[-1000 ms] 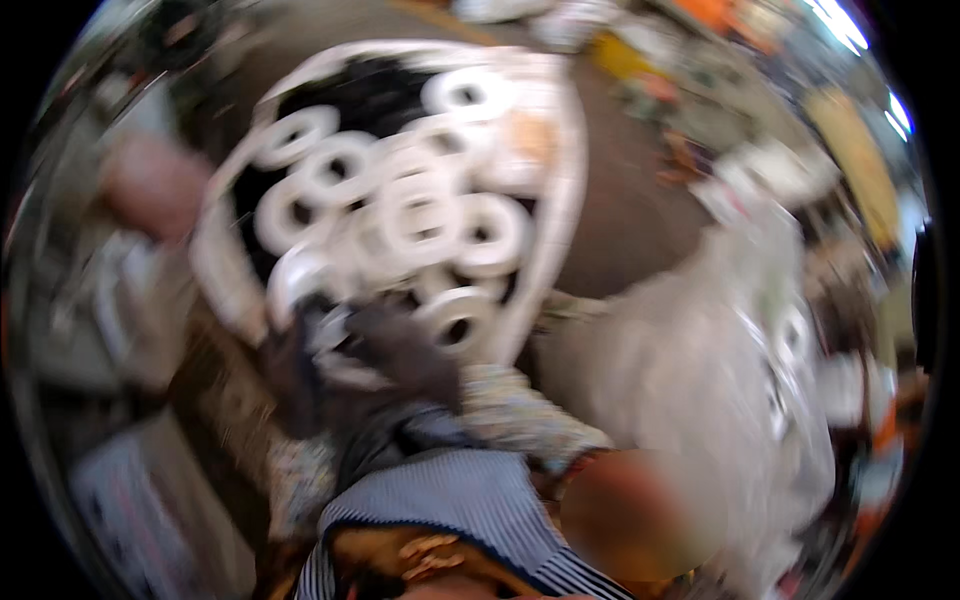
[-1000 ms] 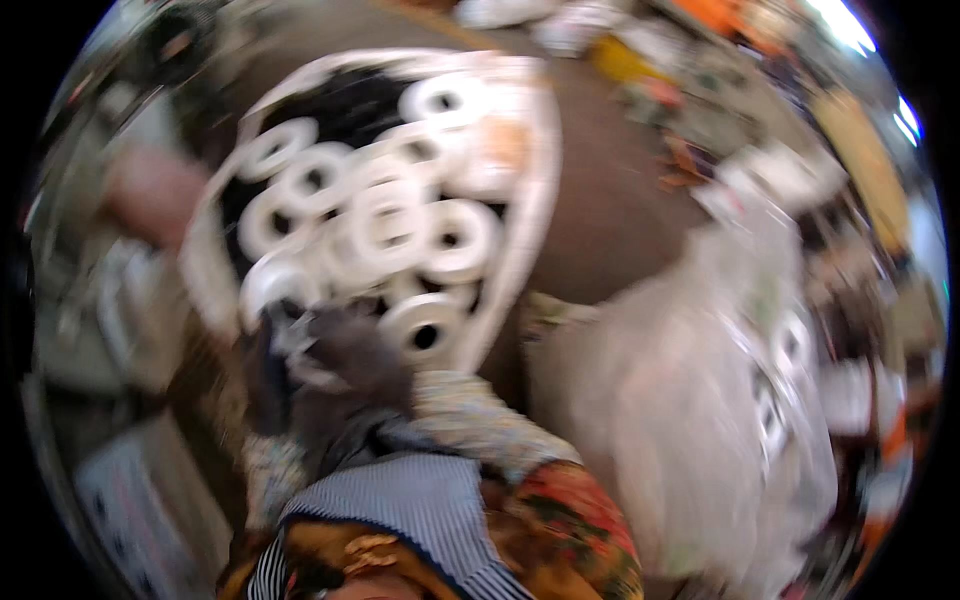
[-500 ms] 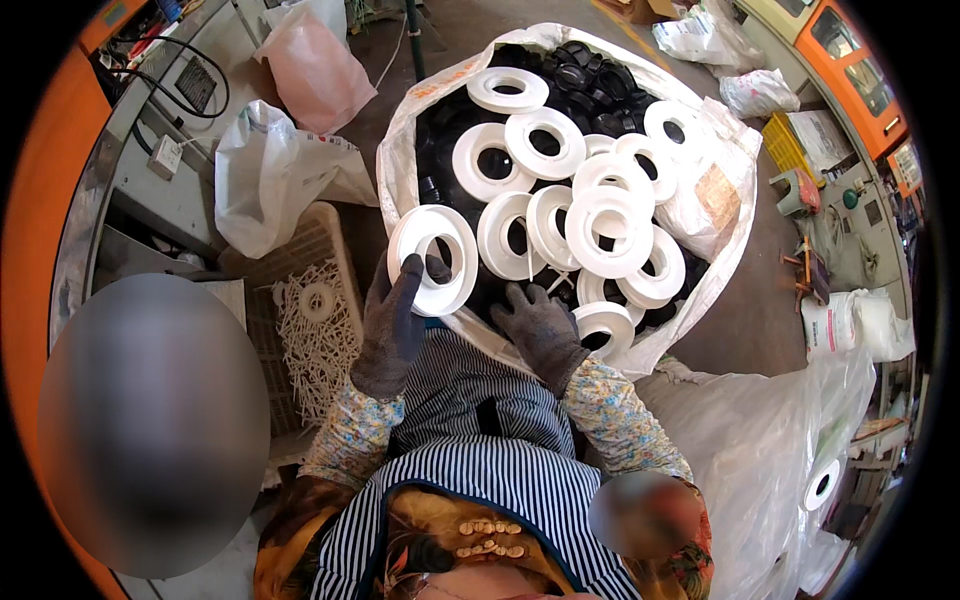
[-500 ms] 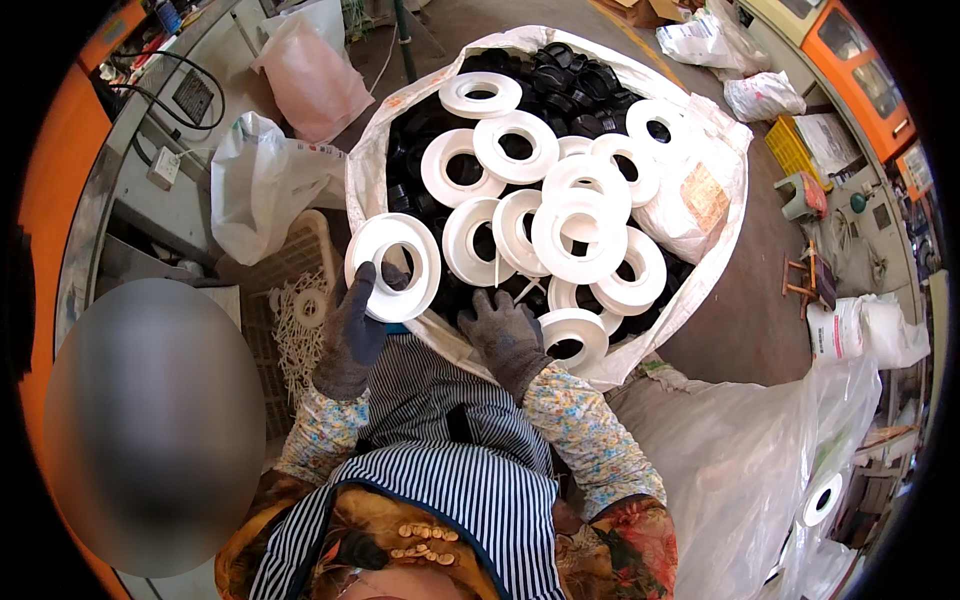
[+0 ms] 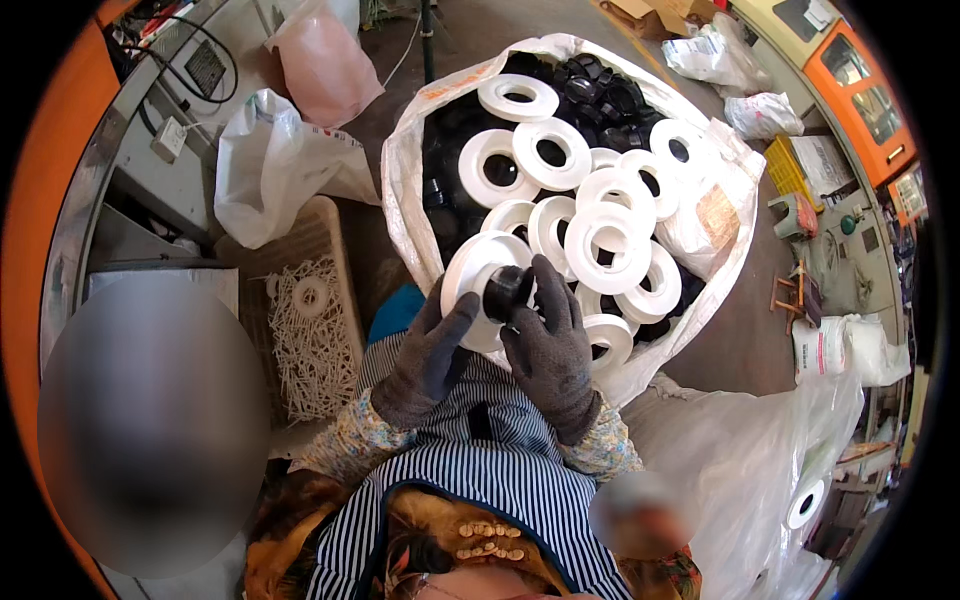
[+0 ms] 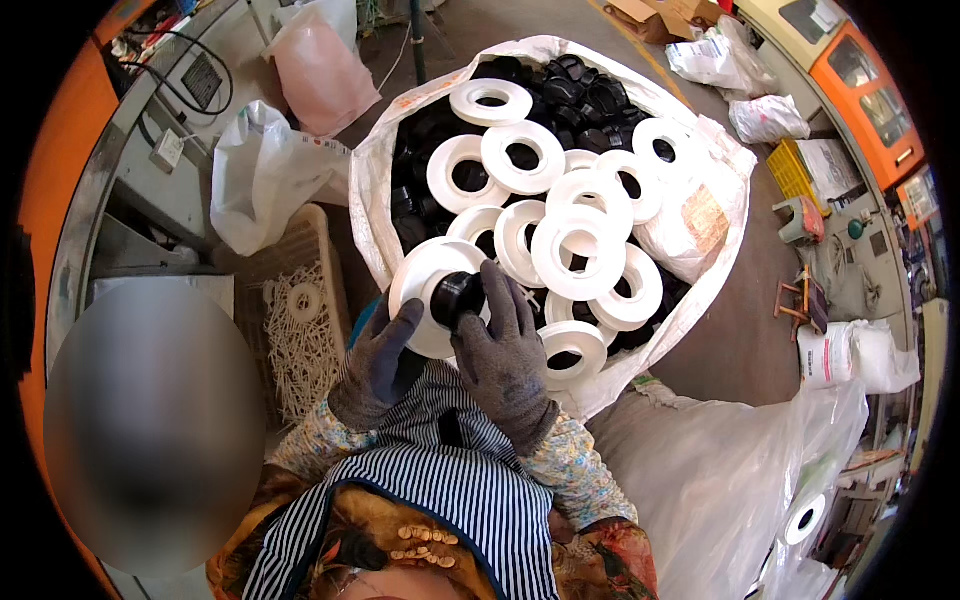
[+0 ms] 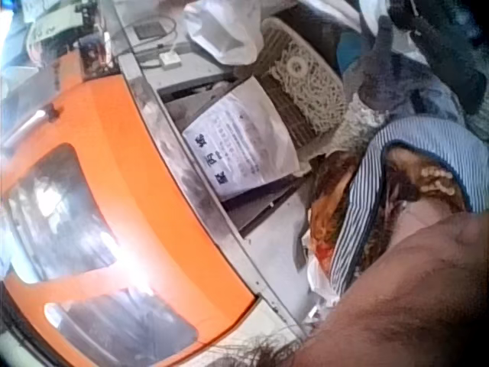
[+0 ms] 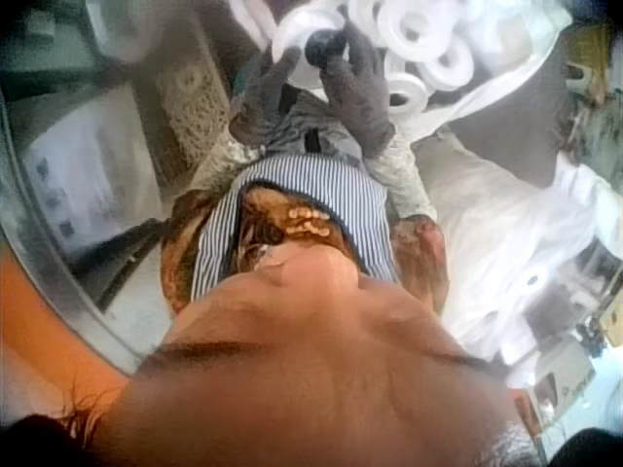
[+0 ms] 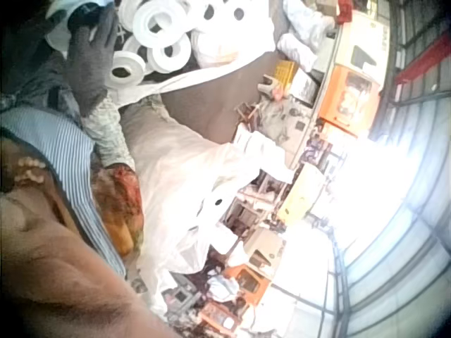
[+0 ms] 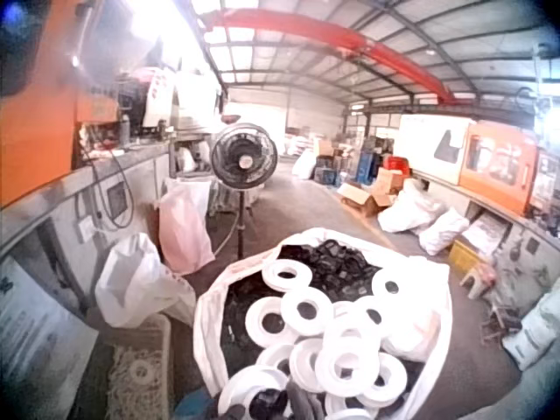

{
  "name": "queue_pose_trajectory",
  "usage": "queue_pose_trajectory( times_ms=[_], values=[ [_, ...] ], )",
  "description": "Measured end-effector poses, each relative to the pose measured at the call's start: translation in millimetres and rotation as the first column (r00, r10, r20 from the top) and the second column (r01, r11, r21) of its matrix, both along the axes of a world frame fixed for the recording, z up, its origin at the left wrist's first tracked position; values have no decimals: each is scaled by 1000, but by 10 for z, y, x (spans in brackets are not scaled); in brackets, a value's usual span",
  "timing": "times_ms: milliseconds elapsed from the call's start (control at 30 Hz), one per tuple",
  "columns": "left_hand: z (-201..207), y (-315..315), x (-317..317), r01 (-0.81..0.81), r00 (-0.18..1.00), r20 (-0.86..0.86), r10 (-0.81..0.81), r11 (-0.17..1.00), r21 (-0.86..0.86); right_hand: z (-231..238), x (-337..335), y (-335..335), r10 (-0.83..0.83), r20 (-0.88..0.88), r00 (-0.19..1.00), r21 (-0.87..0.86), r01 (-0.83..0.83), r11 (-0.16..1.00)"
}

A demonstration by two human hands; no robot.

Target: The person repeatedly picks white plastic rings and black plastic caps from a large sack, fits each cap into a ring, and places the assembled units into a nearby plastic bag. The process is continuous and repetitive throughout the clip.

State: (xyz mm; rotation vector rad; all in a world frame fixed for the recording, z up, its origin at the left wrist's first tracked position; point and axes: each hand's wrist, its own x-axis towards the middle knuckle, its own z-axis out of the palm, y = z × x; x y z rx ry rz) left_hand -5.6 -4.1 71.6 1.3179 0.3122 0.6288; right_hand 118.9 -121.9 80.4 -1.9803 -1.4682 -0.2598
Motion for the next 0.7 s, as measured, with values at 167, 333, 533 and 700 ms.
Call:
queue_pose_trajectory(
  times_ms=[167,333,533,700],
  values=[
    [4,-9,-34,22,998,-67,0,943,331,8,118,-157,105,67,992,-141,-95,986],
    [-132,3,-23,77,997,-6,-79,938,337,64,118,-171,89,272,958,-88,-67,994],
    [-163,25,-92,-52,995,95,-32,653,755,-9,173,-192,160,33,987,-157,-153,976],
    [-38,6,-76,13,1000,-4,-15,680,733,74,187,-211,215,223,951,-151,-184,971]
  ],
)
